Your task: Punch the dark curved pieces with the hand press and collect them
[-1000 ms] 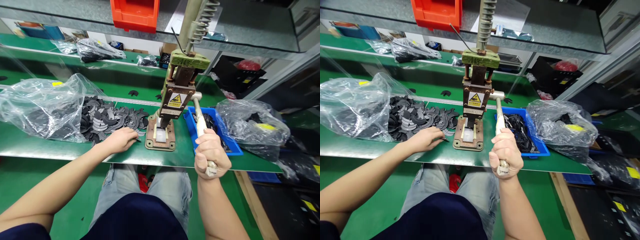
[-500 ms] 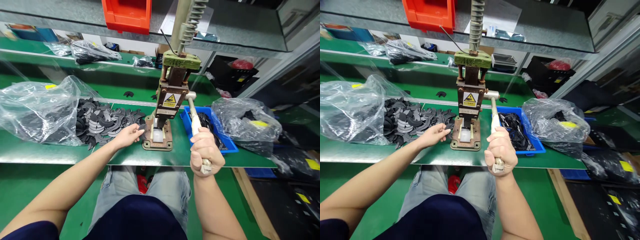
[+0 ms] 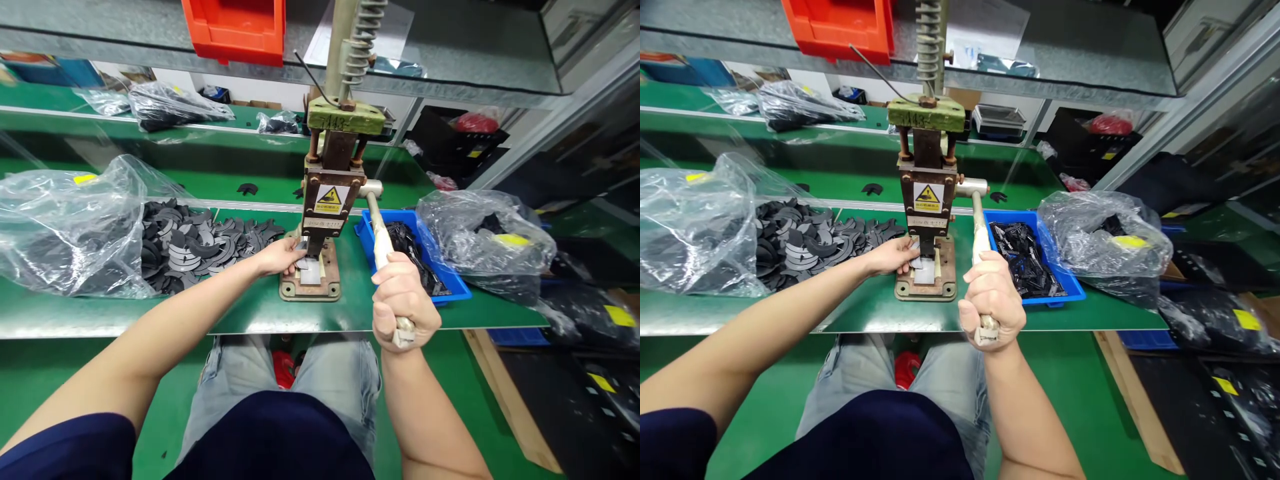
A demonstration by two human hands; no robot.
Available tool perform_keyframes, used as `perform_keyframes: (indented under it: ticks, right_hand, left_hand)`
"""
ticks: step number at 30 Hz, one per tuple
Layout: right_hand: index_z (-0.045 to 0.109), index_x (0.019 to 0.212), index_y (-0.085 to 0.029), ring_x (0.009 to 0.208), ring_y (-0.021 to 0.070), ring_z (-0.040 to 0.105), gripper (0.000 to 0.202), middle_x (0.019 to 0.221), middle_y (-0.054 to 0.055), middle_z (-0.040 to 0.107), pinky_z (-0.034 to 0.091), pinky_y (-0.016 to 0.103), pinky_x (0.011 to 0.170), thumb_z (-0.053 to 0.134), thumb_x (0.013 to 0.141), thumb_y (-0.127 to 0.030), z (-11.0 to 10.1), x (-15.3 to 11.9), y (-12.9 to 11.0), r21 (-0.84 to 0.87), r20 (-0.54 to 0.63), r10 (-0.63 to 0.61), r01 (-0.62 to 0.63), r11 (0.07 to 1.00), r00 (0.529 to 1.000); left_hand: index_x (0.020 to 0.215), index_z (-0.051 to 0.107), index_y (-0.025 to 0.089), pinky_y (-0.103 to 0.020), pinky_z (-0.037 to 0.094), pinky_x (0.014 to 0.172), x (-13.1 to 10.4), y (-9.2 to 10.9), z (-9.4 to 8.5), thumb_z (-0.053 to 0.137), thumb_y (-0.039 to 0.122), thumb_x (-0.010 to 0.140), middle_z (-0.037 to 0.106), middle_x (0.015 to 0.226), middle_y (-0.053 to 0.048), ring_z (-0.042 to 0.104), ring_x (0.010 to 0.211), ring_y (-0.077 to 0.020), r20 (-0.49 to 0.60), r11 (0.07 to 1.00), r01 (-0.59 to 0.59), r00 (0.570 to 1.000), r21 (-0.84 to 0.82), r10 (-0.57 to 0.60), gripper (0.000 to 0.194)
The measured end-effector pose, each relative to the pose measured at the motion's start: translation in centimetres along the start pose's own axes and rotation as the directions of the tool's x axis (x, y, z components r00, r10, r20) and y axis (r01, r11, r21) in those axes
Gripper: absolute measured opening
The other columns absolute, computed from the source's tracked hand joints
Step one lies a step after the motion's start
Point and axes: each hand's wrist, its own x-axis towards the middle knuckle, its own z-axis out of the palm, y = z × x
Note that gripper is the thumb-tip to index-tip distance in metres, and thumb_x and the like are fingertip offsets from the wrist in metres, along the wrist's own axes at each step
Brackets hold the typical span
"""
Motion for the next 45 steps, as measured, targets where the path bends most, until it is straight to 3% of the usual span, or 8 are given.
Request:
perform_keyframes:
  ticks: [13, 17, 20, 23, 26, 31, 36, 45]
  right_hand:
    - [0.052, 0.061, -0.023, 0.07, 0.0175, 0.064, 0.027, 0.06, -0.005, 0.056, 0.056, 0.057, 0.097, 0.066, 0.083, -0.023, 0.4, 0.2, 0.0, 0.002, -0.047, 0.007, -0.007, 1.0, 0.999]
    - [0.053, 0.061, -0.023, 0.072, 0.0171, 0.065, 0.026, 0.062, -0.005, 0.058, 0.056, 0.056, 0.098, 0.067, 0.083, -0.025, -0.1, 0.3, 0.0, -0.021, 0.005, -0.009, 0.009, 1.0, 1.0]
    - [0.054, 0.061, -0.023, 0.073, 0.0173, 0.066, 0.026, 0.062, -0.005, 0.059, 0.055, 0.057, 0.099, 0.069, 0.082, -0.024, -0.2, 0.3, 0.1, -0.021, 0.023, -0.022, 0.023, 1.0, 0.999]
    - [0.053, 0.061, -0.023, 0.072, 0.0176, 0.065, 0.026, 0.061, -0.005, 0.058, 0.055, 0.058, 0.098, 0.068, 0.082, -0.023, 0.0, 0.3, 0.2, -0.014, 0.007, -0.021, 0.021, 1.0, 1.0]
    - [0.052, 0.06, -0.023, 0.071, 0.0177, 0.065, 0.026, 0.06, -0.005, 0.057, 0.056, 0.058, 0.096, 0.067, 0.081, -0.022, 0.3, 0.4, 0.2, -0.005, -0.026, -0.028, 0.028, 1.0, 0.999]
    - [0.052, 0.06, -0.022, 0.071, 0.0187, 0.064, 0.024, 0.06, -0.005, 0.058, 0.055, 0.058, 0.095, 0.067, 0.079, -0.02, 0.4, 0.5, 0.3, 0.004, -0.031, -0.043, 0.043, 0.999, 0.999]
    - [0.053, 0.061, -0.023, 0.071, 0.0194, 0.065, 0.023, 0.061, -0.004, 0.057, 0.056, 0.059, 0.095, 0.067, 0.078, -0.019, 0.1, 0.6, 0.2, -0.003, 0.008, -0.036, 0.036, 0.999, 0.999]
    - [0.052, 0.06, -0.023, 0.07, 0.0183, 0.064, 0.024, 0.06, -0.005, 0.058, 0.055, 0.057, 0.097, 0.068, 0.078, -0.019, 0.3, 0.5, 0.2, 0.006, -0.023, -0.022, 0.022, 1.0, 1.0]
  left_hand:
    - [0.11, 0.062, 0.017, -0.017, 0.039, 0.04, 0.0, 2.5, 1.3, 0.069, 0.032, 0.097, 0.055, 0.048, 0.006, 0.052, 0.036, -0.0097, -0.02, 0.984, 0.172, 0.985, 0.04, -0.171, 0.021]
    - [0.102, 0.063, 0.018, -0.021, 0.043, 0.043, -0.9, 3.0, 0.7, 0.072, 0.035, 0.092, 0.067, 0.064, 0.001, 0.059, 0.044, -0.0121, -0.044, 0.995, 0.048, 0.998, 0.093, -0.044, 0.022]
    - [0.102, 0.066, 0.019, -0.024, 0.05, 0.053, -2.6, 2.5, -1.8, 0.06, 0.038, 0.098, 0.076, 0.088, -0.005, 0.066, 0.059, -0.0136, -0.006, 0.973, -0.138, 0.99, 0.185, 0.141, 0.021]
    - [0.112, 0.07, 0.021, -0.032, 0.057, 0.077, -5.0, 0.6, -5.0, 0.055, 0.035, 0.099, 0.076, 0.103, -0.006, 0.07, 0.085, -0.0191, -0.098, 0.831, -0.219, 0.946, 0.512, 0.31, 0.025]
    - [0.12, 0.074, 0.021, -0.043, 0.051, 0.101, -7.3, -2.1, -6.6, 0.059, 0.033, 0.096, 0.072, 0.118, -0.011, 0.065, 0.112, -0.0282, -0.021, 0.521, -0.217, 0.911, 0.825, 0.413, 0.03]
    - [0.144, 0.066, 0.025, -0.052, 0.043, 0.106, -10.0, -5.4, -4.1, 0.055, 0.046, 0.101, 0.06, 0.151, -0.015, 0.056, 0.129, -0.0363, 0.049, 0.308, -0.194, 0.905, 0.931, 0.422, 0.049]
    - [0.148, 0.064, 0.025, -0.053, 0.043, 0.104, -12.3, -7.2, -1.5, 0.05, 0.047, 0.105, 0.058, 0.156, -0.016, 0.058, 0.129, -0.0375, 0.057, 0.354, -0.25, 0.879, 0.901, 0.474, 0.05]
    - [0.152, 0.057, 0.024, -0.05, 0.045, 0.106, -17.2, -8.7, -1.2, 0.057, 0.056, 0.101, 0.066, 0.143, -0.016, 0.06, 0.126, -0.035, 0.168, 0.38, -0.379, 0.859, 0.844, 0.485, 0.061]
